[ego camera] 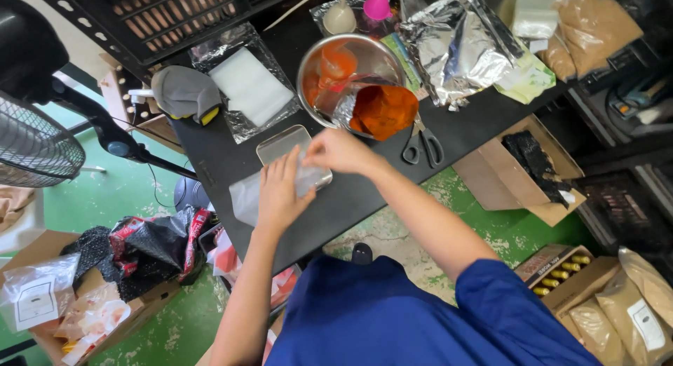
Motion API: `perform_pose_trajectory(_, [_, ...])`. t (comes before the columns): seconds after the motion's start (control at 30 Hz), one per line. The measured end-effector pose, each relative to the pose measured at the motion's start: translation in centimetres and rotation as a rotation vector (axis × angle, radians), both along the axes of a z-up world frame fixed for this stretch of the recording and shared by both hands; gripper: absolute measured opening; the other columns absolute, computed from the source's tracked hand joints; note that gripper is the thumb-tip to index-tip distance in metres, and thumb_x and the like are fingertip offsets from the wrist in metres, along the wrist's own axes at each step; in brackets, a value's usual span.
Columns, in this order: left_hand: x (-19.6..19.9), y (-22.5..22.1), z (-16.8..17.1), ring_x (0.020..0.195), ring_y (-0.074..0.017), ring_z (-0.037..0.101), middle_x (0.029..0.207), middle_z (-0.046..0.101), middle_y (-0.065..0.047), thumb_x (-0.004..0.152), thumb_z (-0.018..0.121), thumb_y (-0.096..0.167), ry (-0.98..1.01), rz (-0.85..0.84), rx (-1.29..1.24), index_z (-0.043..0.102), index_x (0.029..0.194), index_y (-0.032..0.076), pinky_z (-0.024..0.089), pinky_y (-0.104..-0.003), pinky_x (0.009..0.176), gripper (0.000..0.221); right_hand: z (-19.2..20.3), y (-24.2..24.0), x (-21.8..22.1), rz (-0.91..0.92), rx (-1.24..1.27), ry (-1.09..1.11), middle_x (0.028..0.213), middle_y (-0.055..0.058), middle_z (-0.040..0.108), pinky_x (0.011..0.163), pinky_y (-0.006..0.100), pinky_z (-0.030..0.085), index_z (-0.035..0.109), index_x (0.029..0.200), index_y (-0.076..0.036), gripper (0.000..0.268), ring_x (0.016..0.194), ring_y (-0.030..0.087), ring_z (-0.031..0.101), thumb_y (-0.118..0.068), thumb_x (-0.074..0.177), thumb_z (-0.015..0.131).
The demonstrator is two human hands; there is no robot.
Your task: The person portions a red sauce from a bowl into plastic pouches using a spoon, weighs each pouch on a digital scale, and seals the pouches.
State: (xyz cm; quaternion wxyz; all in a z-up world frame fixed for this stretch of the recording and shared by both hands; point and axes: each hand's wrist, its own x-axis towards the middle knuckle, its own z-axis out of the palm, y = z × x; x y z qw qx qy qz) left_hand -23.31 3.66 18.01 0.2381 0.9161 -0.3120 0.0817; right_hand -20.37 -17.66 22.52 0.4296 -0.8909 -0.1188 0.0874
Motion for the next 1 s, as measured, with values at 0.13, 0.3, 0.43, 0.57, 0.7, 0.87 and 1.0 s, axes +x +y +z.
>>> perform_pose_trajectory(0.13, [1.4, 1.6, -4.2, 0.101, -0.0255, 0.069, 0.105, 0.072, -0.007, 0.087, 0.073, 0.021, -0.079, 0.053, -0.098, 0.066, 0.135, 0.014, 0.050, -0.042, 0.093, 0.049, -2.4, -0.7, 10.7, -0.175, -0.364, -0.227, 0.080, 0.008, 0.077, 0.084, 0.047, 0.059, 0.083, 0.083, -0.025, 0.029, 0.088, 0.038, 0.074, -0.052, 0.087, 0.073])
perform_pose_trajectory(0.3, [1.2, 1.2, -3.6, 0.104, -0.0235, 0.072, 0.109, 0.074, -0.004, 0.081, 0.080, 0.025, 0.212, 0.146, -0.387, 0.065, 0.137, 0.023, 0.057, -0.037, 0.090, 0.059, -6.5, -1.1, 19.6, -0.422, -0.513, 0.142, 0.135, 0.043, 0.056, 0.116, 0.063, 0.037, 0.074, 0.114, 0.005, 0.048, 0.139, 0.049, 0.048, -0.036, 0.090, 0.074])
perform_pose_trajectory(0.43, [2.6, 1.6, -0.5, 0.121, -0.0269, 0.066, 0.128, 0.068, -0.009, 0.072, 0.088, 0.033, 0.393, 0.179, -0.468, 0.061, 0.142, 0.022, 0.053, -0.040, 0.103, 0.076, -13.4, -2.8, 23.5, -0.404, -0.558, 0.210, 0.118, 0.034, 0.069, 0.107, 0.055, 0.049, 0.077, 0.107, 0.004, 0.041, 0.128, 0.045, 0.060, -0.031, 0.085, 0.074])
perform_pose_trajectory(0.57, [3.7, 1.2, 1.2, 0.134, -0.0360, 0.054, 0.140, 0.057, -0.018, 0.070, 0.094, 0.035, 0.530, 0.147, -0.535, 0.050, 0.150, 0.014, 0.044, -0.049, 0.113, 0.094, -13.1, -2.9, 22.6, -0.487, -0.550, 0.220, 0.109, 0.029, 0.073, 0.101, 0.051, 0.056, 0.080, 0.099, 0.000, 0.035, 0.120, 0.041, 0.067, -0.028, 0.079, 0.077])
perform_pose_trajectory(0.7, [4.6, -0.1, 1.1, 0.142, -0.0397, 0.045, 0.150, 0.048, -0.019, 0.069, 0.093, 0.041, 0.640, 0.128, -0.536, 0.040, 0.156, 0.016, 0.035, -0.052, 0.120, 0.105, -4.1, -0.2, 16.1, -0.489, -0.364, 0.055, 0.141, 0.036, 0.043, 0.099, 0.064, 0.055, 0.057, 0.123, 0.016, 0.048, 0.111, 0.059, 0.063, -0.016, 0.088, 0.069])
perform_pose_trajectory(0.87, [5.3, -1.7, 1.2, 0.141, -0.0428, 0.046, 0.152, 0.045, -0.021, 0.067, 0.094, 0.041, 0.624, 0.141, -0.577, 0.038, 0.158, 0.012, 0.036, -0.054, 0.119, 0.111, 8.4, 1.1, 5.0, -0.395, -0.414, -0.240, 0.136, 0.021, 0.054, 0.094, 0.054, 0.057, 0.059, 0.130, 0.010, 0.049, 0.110, 0.049, 0.067, -0.023, 0.095, 0.068])
perform_pose_trajectory(1.0, [5.8, -2.9, 1.4, 0.139, -0.0474, 0.046, 0.152, 0.042, -0.024, 0.064, 0.096, 0.044, 0.523, 0.135, -0.599, 0.034, 0.158, 0.008, 0.037, -0.058, 0.118, 0.118, 14.4, 0.1, -2.6, -0.364, -0.355, -0.443, 0.136, 0.007, 0.060, 0.093, 0.047, 0.057, 0.066, 0.127, -0.005, 0.038, 0.115, 0.037, 0.066, -0.029, 0.098, 0.066])
